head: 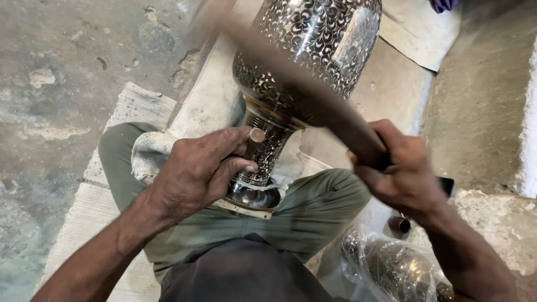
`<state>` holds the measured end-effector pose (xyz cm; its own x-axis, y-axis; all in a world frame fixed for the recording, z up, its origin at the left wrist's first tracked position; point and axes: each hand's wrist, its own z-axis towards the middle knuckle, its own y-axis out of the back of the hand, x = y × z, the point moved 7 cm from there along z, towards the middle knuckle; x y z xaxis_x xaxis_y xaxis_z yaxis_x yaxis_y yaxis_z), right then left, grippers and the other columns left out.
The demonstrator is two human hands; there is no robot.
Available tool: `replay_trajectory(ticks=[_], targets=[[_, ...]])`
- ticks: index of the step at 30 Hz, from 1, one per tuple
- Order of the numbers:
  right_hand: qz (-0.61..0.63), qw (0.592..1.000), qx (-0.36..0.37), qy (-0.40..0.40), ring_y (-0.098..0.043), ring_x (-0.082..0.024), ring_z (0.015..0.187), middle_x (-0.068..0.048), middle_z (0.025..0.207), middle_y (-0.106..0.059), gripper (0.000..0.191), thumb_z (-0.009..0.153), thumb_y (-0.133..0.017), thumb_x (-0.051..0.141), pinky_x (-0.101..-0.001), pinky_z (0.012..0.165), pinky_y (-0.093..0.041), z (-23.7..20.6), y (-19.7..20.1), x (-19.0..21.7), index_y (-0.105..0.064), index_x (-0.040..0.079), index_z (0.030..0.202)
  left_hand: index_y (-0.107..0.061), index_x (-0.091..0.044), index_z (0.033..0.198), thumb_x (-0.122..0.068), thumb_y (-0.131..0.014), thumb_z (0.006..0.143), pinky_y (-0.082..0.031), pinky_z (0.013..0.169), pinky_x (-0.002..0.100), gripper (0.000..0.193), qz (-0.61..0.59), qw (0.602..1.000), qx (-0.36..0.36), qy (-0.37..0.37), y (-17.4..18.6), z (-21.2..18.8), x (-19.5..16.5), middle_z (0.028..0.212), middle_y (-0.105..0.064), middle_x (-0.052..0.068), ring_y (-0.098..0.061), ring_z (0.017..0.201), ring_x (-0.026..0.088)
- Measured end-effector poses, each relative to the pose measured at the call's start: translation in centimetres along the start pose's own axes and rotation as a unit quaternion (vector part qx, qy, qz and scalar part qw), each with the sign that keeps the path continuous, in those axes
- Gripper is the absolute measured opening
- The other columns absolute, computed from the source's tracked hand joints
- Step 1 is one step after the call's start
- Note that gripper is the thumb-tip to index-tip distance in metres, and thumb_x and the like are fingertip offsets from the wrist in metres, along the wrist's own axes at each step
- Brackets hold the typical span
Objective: The person sits cross-legged on the floor with an engraved metal vase resting on a pad on their lap. They hold a chisel against the vase's surface with one hand and repeatedly strike the chisel with a wooden mallet held in the other hand, repositioning the chisel around the vase's base as they work.
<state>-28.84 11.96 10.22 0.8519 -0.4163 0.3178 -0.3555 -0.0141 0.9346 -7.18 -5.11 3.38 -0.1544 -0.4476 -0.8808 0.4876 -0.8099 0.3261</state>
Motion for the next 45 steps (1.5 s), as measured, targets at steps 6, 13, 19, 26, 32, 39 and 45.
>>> replay_trajectory(ticks=[6,13,19,26,32,39,45], targets=[[0.013,0.996,-0.040,0.083,-0.063,-0.014,0.054,-0.004,0.069,-0.066,0.026,0.084,-0.074,0.016,-0.0310,0.050,-0.053,-0.4,0.8,1.1,-0.059,0.006,0.104,-0.060,0.002,0.126,-0.010,-0.072,0.094,-0.066,0.082,0.034,0.036,-0.015,0.999,0.006,-0.028,0.0,0.1,-0.1,0.117,-0.073,0.014,-0.078,0.098,0.025],[0.029,0.999,-0.004,0.012,-0.059,-0.016,0.053,-0.004,0.068,-0.065,0.020,0.088,-0.070,0.016,-0.0300,0.047,-0.051,-0.3,0.7,-0.7,-0.059,0.009,0.102,-0.059,0.003,0.131,-0.003,-0.069,0.092,-0.068,0.083,0.033,0.040,-0.061,0.998,0.017,-0.024,-0.1,0.0,0.2,0.123,-0.072,0.017,-0.079,0.101,0.026],[-0.008,0.998,-0.033,0.049,-0.065,-0.015,0.055,-0.008,0.072,-0.068,0.029,0.084,-0.071,0.015,-0.0326,0.050,-0.055,-1.2,0.6,-1.2,-0.059,0.006,0.108,-0.057,0.003,0.132,0.001,-0.070,0.090,-0.069,0.079,0.030,0.044,-0.054,0.998,0.026,-0.031,-0.4,-0.2,1.1,0.122,-0.072,0.018,-0.080,0.098,0.024],[-0.096,0.995,0.012,0.011,-0.065,-0.019,0.053,-0.011,0.079,-0.070,0.033,0.089,-0.069,0.014,-0.0299,0.046,-0.054,-1.4,-0.4,-2.6,-0.060,0.006,0.120,-0.052,0.004,0.139,0.005,-0.065,0.093,-0.070,0.078,0.027,0.047,-0.053,0.995,0.043,-0.074,-1.1,0.0,1.5,0.124,-0.071,0.020,-0.079,0.096,0.025],[-0.094,0.995,0.016,0.001,-0.067,-0.019,0.054,-0.011,0.080,-0.072,0.038,0.088,-0.069,0.013,-0.0309,0.049,-0.056,-1.5,-0.4,-2.9,-0.059,0.006,0.124,-0.055,0.003,0.133,0.006,-0.059,0.092,-0.067,0.077,0.029,0.042,-0.078,0.994,0.048,-0.063,-0.7,0.3,1.3,0.120,-0.072,0.019,-0.080,0.096,0.023],[0.024,0.996,-0.085,0.009,-0.066,-0.021,0.064,-0.011,0.080,-0.068,0.031,0.089,-0.076,0.019,-0.0335,0.059,-0.057,-2.2,1.3,-1.9,-0.061,0.007,0.115,-0.060,0.004,0.129,-0.008,-0.074,0.091,-0.065,0.078,0.033,0.042,-0.029,0.998,0.011,-0.055,-0.3,1.0,0.6,0.107,-0.075,0.015,-0.079,0.092,0.025],[-0.156,0.985,-0.049,0.058,-0.068,-0.022,0.060,-0.011,0.081,-0.074,0.044,0.080,-0.079,0.014,-0.0361,0.057,-0.057,-1.6,1.4,-0.5,-0.065,0.007,0.121,-0.063,0.000,0.122,-0.013,-0.078,0.090,-0.064,0.078,0.034,0.038,-0.008,0.998,0.018,-0.059,0.1,0.7,1.2,0.108,-0.076,0.014,-0.078,0.092,0.025]])
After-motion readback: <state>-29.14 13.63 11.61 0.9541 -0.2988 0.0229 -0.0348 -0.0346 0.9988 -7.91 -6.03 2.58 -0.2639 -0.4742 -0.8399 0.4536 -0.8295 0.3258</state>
